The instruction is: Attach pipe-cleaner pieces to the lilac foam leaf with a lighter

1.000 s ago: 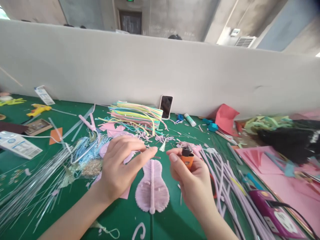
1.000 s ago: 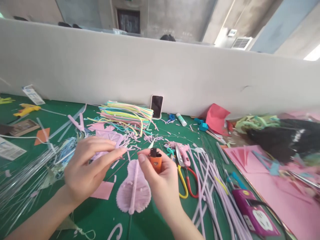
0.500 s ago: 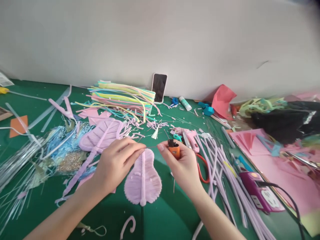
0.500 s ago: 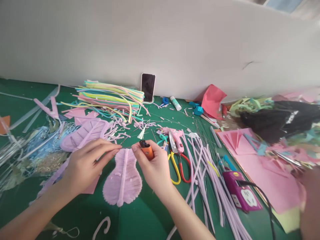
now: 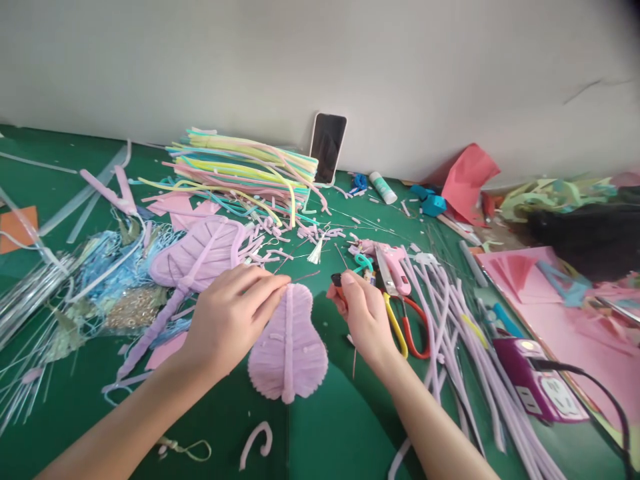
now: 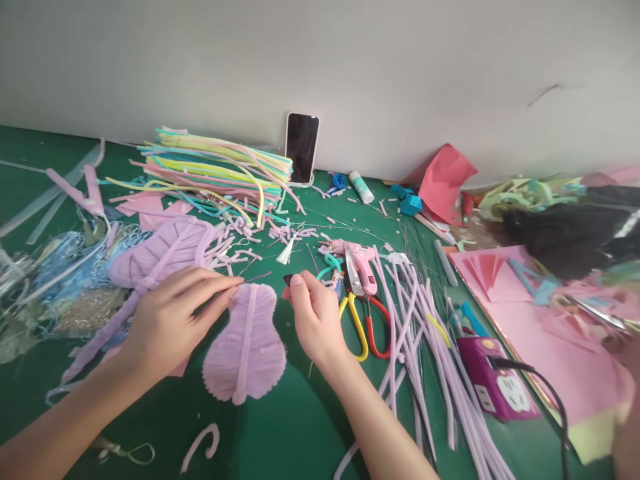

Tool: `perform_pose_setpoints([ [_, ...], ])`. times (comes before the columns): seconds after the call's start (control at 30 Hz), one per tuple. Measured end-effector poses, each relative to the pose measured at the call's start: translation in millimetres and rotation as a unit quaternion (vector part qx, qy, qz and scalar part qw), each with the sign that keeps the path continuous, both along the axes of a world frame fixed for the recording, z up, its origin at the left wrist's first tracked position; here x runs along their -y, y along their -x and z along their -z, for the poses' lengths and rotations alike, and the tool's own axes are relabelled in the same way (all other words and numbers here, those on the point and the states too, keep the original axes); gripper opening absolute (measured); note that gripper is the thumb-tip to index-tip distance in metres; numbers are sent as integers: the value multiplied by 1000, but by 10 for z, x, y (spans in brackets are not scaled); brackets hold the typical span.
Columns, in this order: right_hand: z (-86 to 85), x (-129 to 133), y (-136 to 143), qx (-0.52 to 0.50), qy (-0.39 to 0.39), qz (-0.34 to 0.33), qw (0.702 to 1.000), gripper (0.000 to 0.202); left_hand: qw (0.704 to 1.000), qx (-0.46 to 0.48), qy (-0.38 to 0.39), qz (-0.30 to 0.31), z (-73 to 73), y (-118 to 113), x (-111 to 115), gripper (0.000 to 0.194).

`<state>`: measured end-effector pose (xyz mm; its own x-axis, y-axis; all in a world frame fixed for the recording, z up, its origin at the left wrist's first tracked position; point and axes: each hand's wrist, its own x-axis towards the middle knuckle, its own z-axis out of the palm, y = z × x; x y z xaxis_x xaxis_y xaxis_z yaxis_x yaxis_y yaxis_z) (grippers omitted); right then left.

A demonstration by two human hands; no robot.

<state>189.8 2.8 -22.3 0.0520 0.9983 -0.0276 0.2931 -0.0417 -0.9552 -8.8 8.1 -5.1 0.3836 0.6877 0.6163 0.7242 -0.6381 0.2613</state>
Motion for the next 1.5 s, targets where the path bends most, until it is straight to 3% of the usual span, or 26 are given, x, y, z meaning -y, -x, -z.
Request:
perform_pose_setpoints([
  [0.13, -6, 10, -6, 32, -32, -6, 999, 40, 996, -41, -75, -5, -87, -10, 8, 13],
  [0.3, -22, 22, 9, 12, -47, 38, 998, 23, 987, -65, -145, -15, -166, -28, 32, 21],
  [0.57, -52, 35, 26, 64, -101, 76, 990, 24, 973, -130, -188, -33, -136, -56, 26, 21],
  [1.03, 9, -18, 1, 61, -93, 140, 984, 21, 978, -126, -161, -44, -33, -215, -10, 18],
  [1.27, -23, 40, 29, 0, -76, 109, 991, 19, 984, -88, -148, -47, -69, -167, -53, 15],
  [1.5, -13, 37, 33, 19, -85, 98, 991, 20, 987, -73, -141, -34, -30, -181, -43, 17],
])
